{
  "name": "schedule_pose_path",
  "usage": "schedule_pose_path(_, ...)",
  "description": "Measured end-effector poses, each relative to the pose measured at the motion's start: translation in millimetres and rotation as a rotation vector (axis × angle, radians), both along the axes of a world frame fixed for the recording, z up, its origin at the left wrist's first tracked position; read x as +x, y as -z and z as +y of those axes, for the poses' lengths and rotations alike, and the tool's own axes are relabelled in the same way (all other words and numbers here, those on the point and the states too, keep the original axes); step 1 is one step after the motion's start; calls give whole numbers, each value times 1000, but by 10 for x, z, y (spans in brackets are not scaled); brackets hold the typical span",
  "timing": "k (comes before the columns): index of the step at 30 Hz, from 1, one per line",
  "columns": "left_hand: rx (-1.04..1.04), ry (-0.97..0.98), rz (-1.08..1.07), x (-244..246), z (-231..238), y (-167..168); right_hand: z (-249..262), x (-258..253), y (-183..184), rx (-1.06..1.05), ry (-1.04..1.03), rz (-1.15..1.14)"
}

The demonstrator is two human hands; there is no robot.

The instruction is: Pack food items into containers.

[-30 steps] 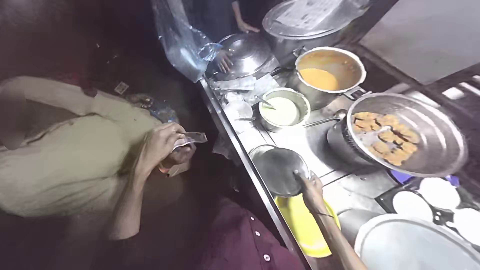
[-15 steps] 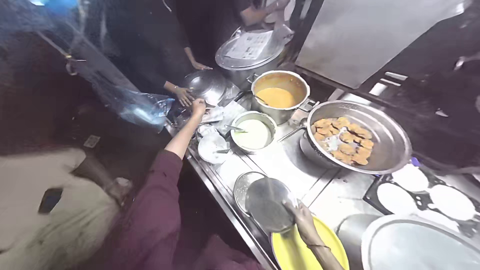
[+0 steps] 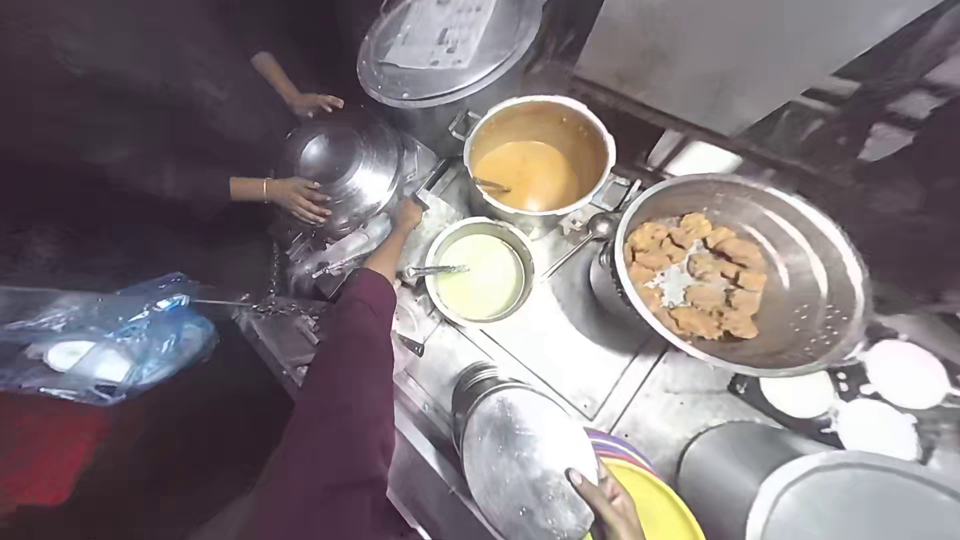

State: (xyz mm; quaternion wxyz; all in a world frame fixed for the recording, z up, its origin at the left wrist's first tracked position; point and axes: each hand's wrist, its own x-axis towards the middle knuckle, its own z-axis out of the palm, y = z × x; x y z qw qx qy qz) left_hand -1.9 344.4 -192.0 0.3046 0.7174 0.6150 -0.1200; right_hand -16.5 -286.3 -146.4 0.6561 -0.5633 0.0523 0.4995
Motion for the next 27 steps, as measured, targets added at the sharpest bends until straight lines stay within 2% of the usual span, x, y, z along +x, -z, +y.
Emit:
schedule_pose_path(1,-115,2,78,46,-21,-306,31,-30,-2,15,2,18)
schedule_pose_path(3,239,14,-16,77,-61,-135,99,-41,1,45,7,35)
schedule_pose_path(4,284,42,-49,73,-47,-127,122,-36,0,54,10,36)
schedule_pose_path(6,231,44,-157,13,-23,-228,146,-25,22,70,6,26)
schedule_pose_path(10,208,-96,-273,-40,95,-462,194,17,48,85,13,4)
schedule_pose_path(12,140,-144,-327,-54,264,-428,185,27,-19,93,22,3)
schedule_pose_path(14,-42,-63,-311,-68,402,-379,166,32,-66,112,24,4)
schedule_pose_path(16,-207,111,-219,-40,436,-301,153,16,-84,118,34,3)
schedule_pose_path(19,-299,170,-40,43,347,-281,112,-4,-107,116,33,-19)
schedule_pose_path(21,-90,281,52,93,174,-516,69,-3,-117,127,28,-40)
schedule_pose_path(22,152,354,54,74,46,-658,30,11,-129,131,21,-50)
schedule_pose_path(24,669,462,-58,-61,-117,-930,10,69,-168,138,20,-75)
schedule_pose_path(25,843,489,-142,-163,-228,-1115,19,103,-191,139,16,-92)
schedule_pose_path(27,957,528,-346,-507,-695,-1618,77,196,-250,139,14,-123)
